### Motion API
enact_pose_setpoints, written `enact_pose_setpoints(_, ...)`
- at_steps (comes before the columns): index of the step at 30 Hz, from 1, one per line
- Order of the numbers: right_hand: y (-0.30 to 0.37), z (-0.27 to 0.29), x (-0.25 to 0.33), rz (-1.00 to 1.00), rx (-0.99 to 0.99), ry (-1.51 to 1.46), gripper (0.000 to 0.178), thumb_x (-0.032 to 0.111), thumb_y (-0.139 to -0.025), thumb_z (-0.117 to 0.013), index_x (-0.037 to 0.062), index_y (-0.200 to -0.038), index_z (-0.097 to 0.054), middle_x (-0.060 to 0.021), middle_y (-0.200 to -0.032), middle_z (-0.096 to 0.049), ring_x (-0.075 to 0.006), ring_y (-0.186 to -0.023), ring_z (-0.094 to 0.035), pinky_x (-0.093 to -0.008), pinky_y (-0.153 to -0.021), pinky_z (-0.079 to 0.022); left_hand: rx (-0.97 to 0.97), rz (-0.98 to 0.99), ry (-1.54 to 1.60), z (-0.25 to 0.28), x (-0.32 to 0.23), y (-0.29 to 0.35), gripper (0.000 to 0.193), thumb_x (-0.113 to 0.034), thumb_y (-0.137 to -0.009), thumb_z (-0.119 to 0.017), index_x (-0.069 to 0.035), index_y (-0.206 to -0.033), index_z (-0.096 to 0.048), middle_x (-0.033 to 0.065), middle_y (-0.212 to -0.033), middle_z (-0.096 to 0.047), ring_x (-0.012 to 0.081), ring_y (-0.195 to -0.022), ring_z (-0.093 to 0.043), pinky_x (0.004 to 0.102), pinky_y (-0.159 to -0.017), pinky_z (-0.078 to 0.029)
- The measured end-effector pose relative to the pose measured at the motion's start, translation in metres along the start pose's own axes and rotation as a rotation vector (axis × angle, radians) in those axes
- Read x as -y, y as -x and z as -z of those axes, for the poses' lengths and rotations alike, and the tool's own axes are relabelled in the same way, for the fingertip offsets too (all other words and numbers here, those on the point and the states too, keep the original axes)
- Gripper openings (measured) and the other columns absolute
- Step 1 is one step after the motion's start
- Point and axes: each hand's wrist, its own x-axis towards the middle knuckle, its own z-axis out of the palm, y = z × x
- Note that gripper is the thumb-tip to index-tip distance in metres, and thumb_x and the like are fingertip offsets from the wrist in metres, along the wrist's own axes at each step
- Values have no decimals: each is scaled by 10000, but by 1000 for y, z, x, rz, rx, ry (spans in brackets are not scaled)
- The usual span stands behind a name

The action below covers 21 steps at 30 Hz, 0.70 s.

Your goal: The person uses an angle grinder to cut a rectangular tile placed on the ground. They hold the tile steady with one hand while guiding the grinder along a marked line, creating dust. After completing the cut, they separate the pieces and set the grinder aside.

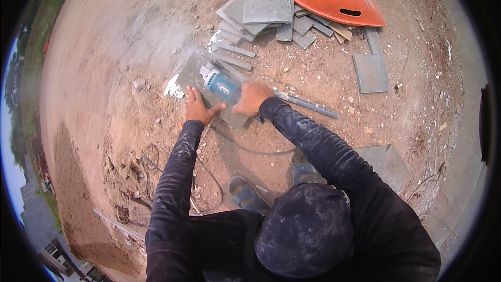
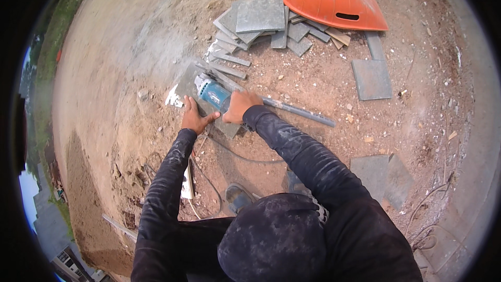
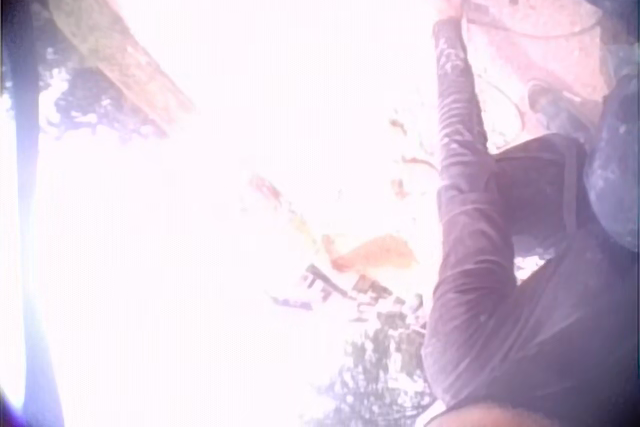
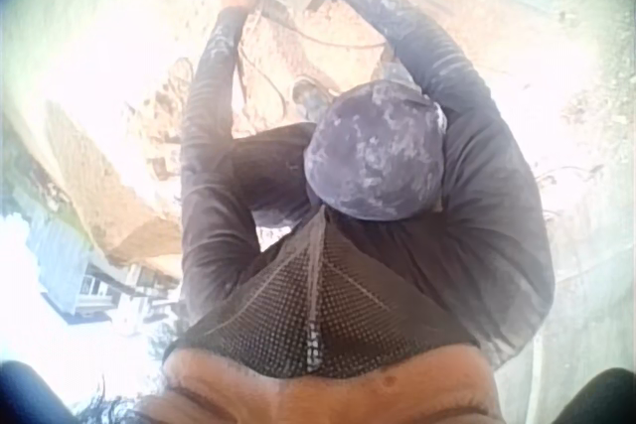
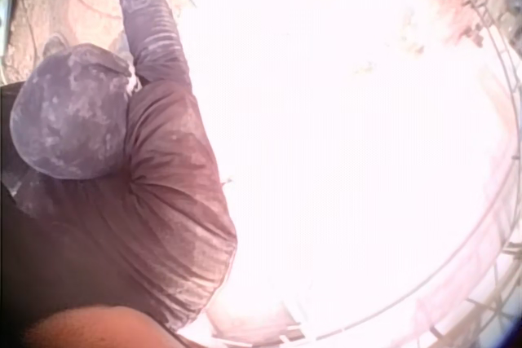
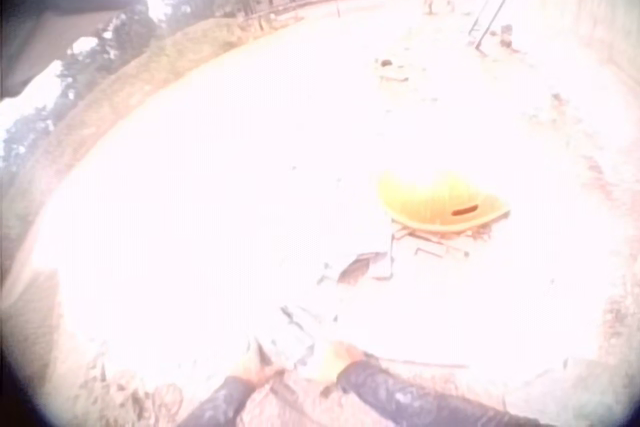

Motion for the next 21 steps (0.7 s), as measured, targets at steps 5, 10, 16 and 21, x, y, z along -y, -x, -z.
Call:
enact_pose_setpoints(5,2,2,2,-1,-12,10,603,407,-604,-761,-30,-1012,-685,-232,-1032,-682,-357,-995,-662,-387,-866,-537,-26,1,-19,2,-1,2,1382,-754,-588,-728,147,-1449,-131,327,-1543,-71,435,-1347,-366,395,-1053,-408)
enact_pose_setpoints(10,4,3,-1,14,8,19,628,411,-614,-728,-43,-1042,-655,-246,-1021,-676,-372,-979,-659,-404,-853,-531,11,25,-5,4,-4,2,1381,-749,-588,-733,140,-1454,-127,317,-1547,-69,422,-1351,-365,396,-1063,-399)
enact_pose_setpoints(16,2,0,-3,10,15,22,650,412,-609,-751,-47,-1057,-645,-241,-1030,-676,-363,-985,-661,-396,-863,-534,20,41,-22,5,-4,1,1381,-753,-583,-733,130,-1458,-132,299,-1556,-61,424,-1347,-373,405,-1061,-403)
enact_pose_setpoints(21,7,3,-2,3,-1,14,641,408,-608,-767,-38,-1054,-652,-234,-1034,-679,-356,-992,-662,-392,-874,-537,28,51,-35,6,-5,2,1381,-758,-581,-729,126,-1460,-135,287,-1560,-67,426,-1340,-383,415,-1062,-401)
